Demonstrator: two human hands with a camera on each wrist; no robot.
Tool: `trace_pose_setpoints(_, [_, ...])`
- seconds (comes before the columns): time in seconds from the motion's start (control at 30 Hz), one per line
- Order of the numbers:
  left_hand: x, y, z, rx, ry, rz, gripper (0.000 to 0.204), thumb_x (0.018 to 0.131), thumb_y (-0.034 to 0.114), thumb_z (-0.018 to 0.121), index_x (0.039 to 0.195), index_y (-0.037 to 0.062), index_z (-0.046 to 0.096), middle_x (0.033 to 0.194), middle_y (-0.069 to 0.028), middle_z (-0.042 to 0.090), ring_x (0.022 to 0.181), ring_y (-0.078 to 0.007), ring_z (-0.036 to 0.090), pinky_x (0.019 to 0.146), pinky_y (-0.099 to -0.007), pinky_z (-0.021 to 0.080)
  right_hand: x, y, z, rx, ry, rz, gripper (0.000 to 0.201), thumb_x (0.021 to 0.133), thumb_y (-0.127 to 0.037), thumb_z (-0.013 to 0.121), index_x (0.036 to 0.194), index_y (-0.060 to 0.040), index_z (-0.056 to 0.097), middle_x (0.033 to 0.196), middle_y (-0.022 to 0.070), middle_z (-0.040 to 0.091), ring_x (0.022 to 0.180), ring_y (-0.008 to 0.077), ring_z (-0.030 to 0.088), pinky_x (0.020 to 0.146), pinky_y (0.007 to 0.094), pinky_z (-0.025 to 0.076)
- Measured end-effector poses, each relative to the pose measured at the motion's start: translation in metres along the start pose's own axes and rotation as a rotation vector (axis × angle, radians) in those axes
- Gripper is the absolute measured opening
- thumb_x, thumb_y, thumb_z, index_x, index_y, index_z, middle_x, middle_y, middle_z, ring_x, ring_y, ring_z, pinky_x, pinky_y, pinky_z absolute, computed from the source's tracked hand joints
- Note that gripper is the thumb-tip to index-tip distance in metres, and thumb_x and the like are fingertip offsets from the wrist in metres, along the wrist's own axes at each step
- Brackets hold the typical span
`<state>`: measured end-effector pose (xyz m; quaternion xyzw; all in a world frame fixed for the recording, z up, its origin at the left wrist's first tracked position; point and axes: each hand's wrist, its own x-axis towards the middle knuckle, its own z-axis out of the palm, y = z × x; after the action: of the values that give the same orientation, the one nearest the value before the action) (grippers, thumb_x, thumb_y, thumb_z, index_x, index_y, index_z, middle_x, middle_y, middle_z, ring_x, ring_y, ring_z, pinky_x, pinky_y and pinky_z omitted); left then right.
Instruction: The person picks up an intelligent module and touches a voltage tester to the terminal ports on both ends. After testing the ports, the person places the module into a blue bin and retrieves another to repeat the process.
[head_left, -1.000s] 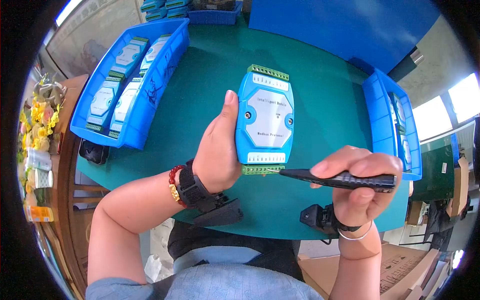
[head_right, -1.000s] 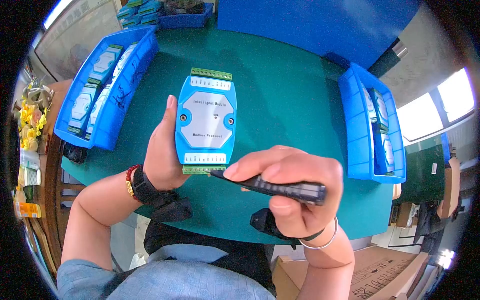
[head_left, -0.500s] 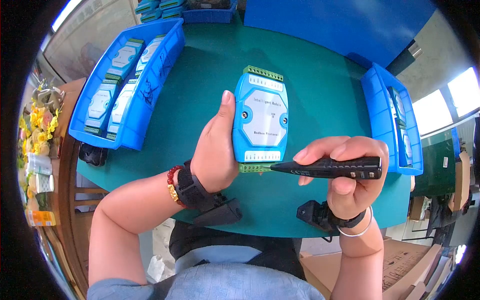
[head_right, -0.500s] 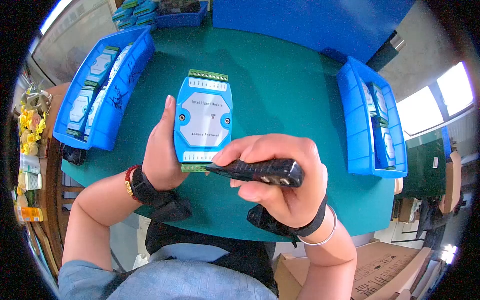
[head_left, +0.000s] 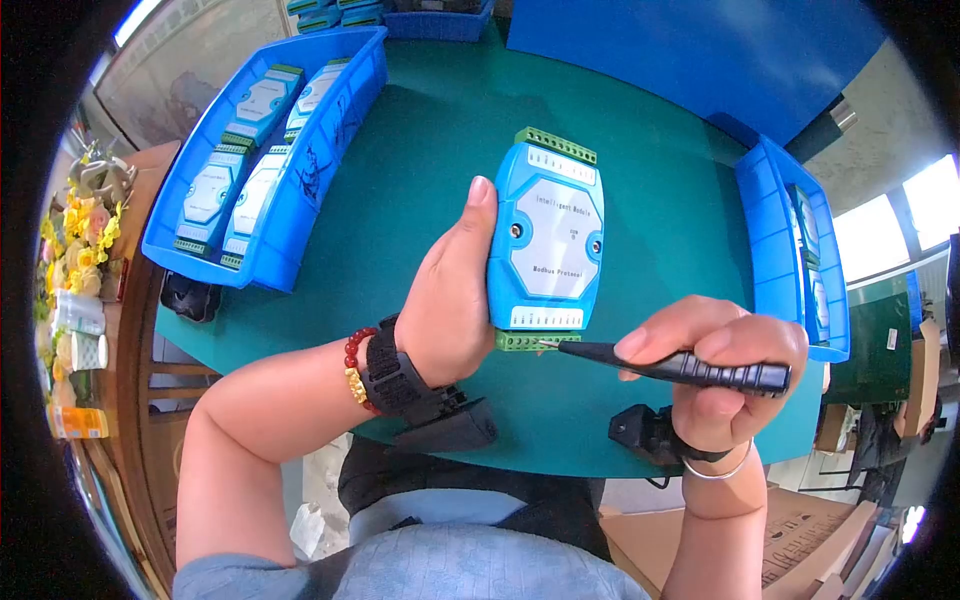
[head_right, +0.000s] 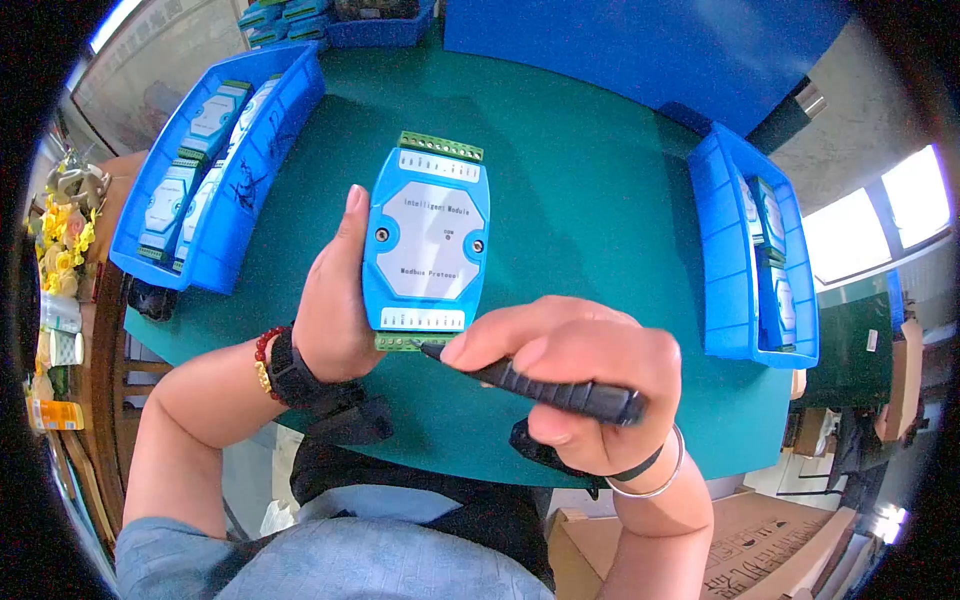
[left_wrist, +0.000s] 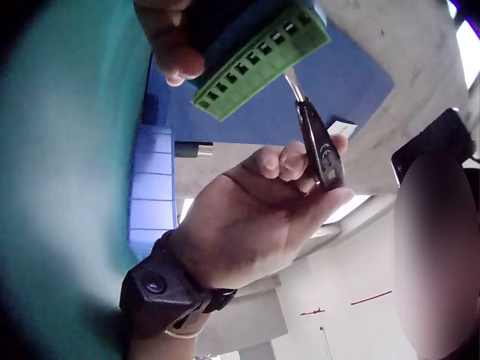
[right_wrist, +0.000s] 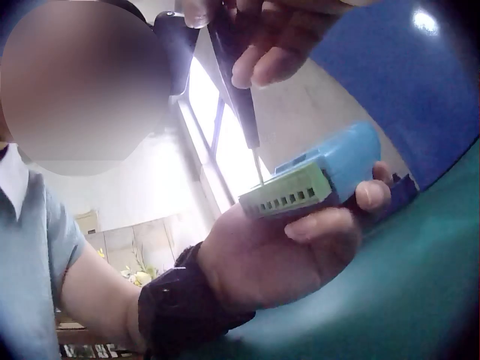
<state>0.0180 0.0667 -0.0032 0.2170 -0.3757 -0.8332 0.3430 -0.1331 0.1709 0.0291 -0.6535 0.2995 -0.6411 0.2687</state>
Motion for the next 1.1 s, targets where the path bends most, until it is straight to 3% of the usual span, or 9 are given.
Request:
trace_pose_setpoints(0.1, [-0.001,0.001,0.001,-0.024,0.005,-0.046,0.06,0.1,0.043,0.017,0.118,-0.0025,0.051,0.103,-0.0121,0.063,0.091,-0.0177,0.063,0.082,-0.0291,0.051,0.006,-0.001,-0.002,-0.083,-0.101,-0.028,0.029,0.084,-0.031,0.063,0.088,-0.0032,0.056,0.084,0.0191,0.067,0.071,0.0289,0.066,0.06,0.0338,0.053])
trace_pose_setpoints(0.3, [-0.002,0.001,0.003,0.016,0.027,-0.04,0.059,0.1,0.043,0.018,0.116,-0.0024,0.052,0.102,-0.0122,0.063,0.089,-0.017,0.063,0.081,-0.029,0.051,0.01,-0.003,-0.01,-0.111,-0.239,-0.053,0.029,0.084,-0.029,0.064,0.089,-0.0023,0.056,0.085,0.0195,0.067,0.073,0.0302,0.066,0.061,0.0338,0.053])
trace_pose_setpoints(0.4, [0.0,-0.003,-0.004,0.007,-0.044,-0.045,0.059,0.099,0.045,0.019,0.125,-0.0011,0.046,0.114,-0.0142,0.059,0.1,-0.0216,0.062,0.09,-0.035,0.049,0.004,0.001,-0.004,0.063,-0.054,0.09,0.027,0.088,-0.025,0.061,0.095,-0.0008,0.052,0.088,0.0241,0.064,0.076,0.0276,0.065,0.064,0.0324,0.053])
trace_pose_setpoints(0.57, [-0.002,-0.002,0.0,0.049,-0.008,-0.05,0.059,0.1,0.043,0.02,0.124,-0.0022,0.047,0.112,-0.0152,0.06,0.099,-0.0224,0.062,0.09,-0.0351,0.048,-0.001,-0.004,0.0,0.086,0.082,0.203,0.032,0.09,-0.025,0.06,0.101,0.0017,0.047,0.089,0.0273,0.063,0.078,0.0241,0.064,0.068,0.0316,0.052])
trace_pose_setpoints(0.87, [0.0,-0.004,-0.004,0.0,-0.04,-0.041,0.059,0.1,0.044,0.019,0.125,-0.0008,0.047,0.115,-0.0142,0.059,0.1,-0.0226,0.062,0.089,-0.0342,0.049,-0.001,-0.007,-0.003,-0.007,-0.005,0.104,0.026,0.087,-0.026,0.063,0.092,-0.0016,0.055,0.083,0.0235,0.065,0.078,0.0317,0.067,0.068,0.0374,0.052])
trace_pose_setpoints(0.9, [0.0,-0.003,-0.004,-0.013,-0.044,-0.04,0.059,0.099,0.044,0.019,0.125,-0.0007,0.047,0.115,-0.0141,0.059,0.101,-0.0226,0.061,0.089,-0.0341,0.049,-0.002,-0.007,-0.003,-0.022,0.007,0.047,0.025,0.087,-0.026,0.063,0.097,-0.0042,0.055,0.083,0.0234,0.066,0.077,0.0329,0.067,0.067,0.0374,0.052])
trace_pose_setpoints(1.0, [-0.003,0.004,0.002,0.108,-0.01,0.034,0.062,0.1,0.045,0.016,0.118,-0.0032,0.051,0.103,-0.0132,0.063,0.091,-0.018,0.063,0.081,-0.029,0.051,-0.004,-0.012,-0.005,0.046,0.066,0.04,0.025,0.087,-0.024,0.063,0.102,-0.0057,0.055,0.085,0.0243,0.066,0.078,0.0341,0.067,0.065,0.0384,0.052])
trace_pose_setpoints(1.1, [-0.001,0.0,0.003,-0.008,0.006,0.01,0.061,0.1,0.045,0.018,0.118,-0.003,0.051,0.103,-0.0128,0.063,0.09,-0.0177,0.063,0.081,-0.0292,0.051,-0.001,-0.007,-0.001,0.007,0.015,0.024,0.03,0.086,-0.031,0.062,0.1,-0.0054,0.054,0.084,0.0233,0.066,0.077,0.0331,0.068,0.063,0.0362,0.053])
